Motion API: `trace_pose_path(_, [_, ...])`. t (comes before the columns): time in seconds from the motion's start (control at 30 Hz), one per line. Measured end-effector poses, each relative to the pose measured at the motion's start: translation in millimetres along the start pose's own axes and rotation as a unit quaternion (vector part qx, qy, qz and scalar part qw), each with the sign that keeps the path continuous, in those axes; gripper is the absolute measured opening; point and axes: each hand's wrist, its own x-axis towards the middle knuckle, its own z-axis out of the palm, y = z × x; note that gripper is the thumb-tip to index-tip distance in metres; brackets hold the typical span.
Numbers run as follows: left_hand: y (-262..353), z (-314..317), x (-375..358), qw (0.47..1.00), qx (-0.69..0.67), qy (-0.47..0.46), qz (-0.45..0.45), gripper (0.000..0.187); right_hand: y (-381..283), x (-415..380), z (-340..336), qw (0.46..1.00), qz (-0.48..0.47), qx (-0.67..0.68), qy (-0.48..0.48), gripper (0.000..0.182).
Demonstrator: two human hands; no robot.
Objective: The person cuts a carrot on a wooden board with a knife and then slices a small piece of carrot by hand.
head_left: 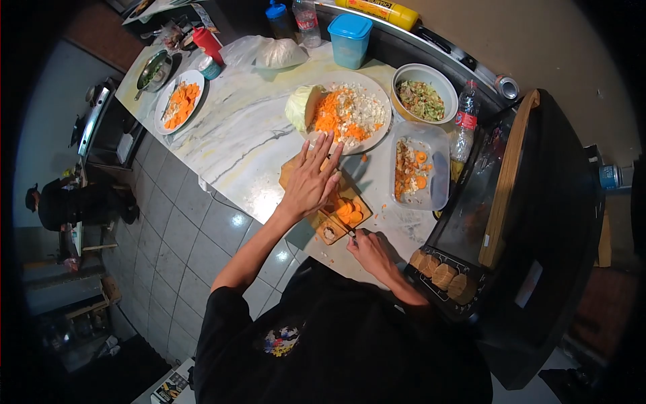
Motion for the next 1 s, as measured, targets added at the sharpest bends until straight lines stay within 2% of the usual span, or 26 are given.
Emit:
trace_pose_path(0.13, [-4.9,16.9,-3.9,0.999,-0.009,-0.031,-0.003,0.052,-2.1,-2.0,-2.5,1.000,-0.009,-0.008,0.014,0.028])
trace_pose_path(0.4, [3.2,-8.7,3.2,1.000,-0.004,0.018,-0.009,0.051,0.3,1.3,-0.4,1.000,-0.008,0.008,0.011,0.027])
trace_pose_path(0.5, [-5.5,17.8,-2.8,0.999,-0.027,-0.022,-0.006,0.052,-1.3,0.8,-4.1,1.000,-0.014,0.004,-0.002,0.027])
trace_pose_path(0.57, [-7.4,21.1,-3.2,1.000,-0.021,-0.018,-0.002,0.051,-0.2,2.0,-3.7,1.000,-0.013,0.004,0.004,0.027])
trace_pose_path(0.73, [0.3,4.1,-0.6,1.000,-0.021,-0.013,0.000,0.051,2.3,1.0,0.3,1.000,-0.020,-0.007,0.023,0.026])
trace_pose_path(0.8, [1.5,-7.8,3.2,1.000,-0.016,0.021,-0.013,0.052,-2.4,1.2,-5.6,1.000,-0.001,-0.002,-0.006,0.027])
trace_pose_path(1.0, [-9.7,19.5,-2.6,0.999,-0.022,-0.001,-0.028,0.052,3.0,1.8,0.4,1.000,-0.012,-0.005,0.002,0.028])
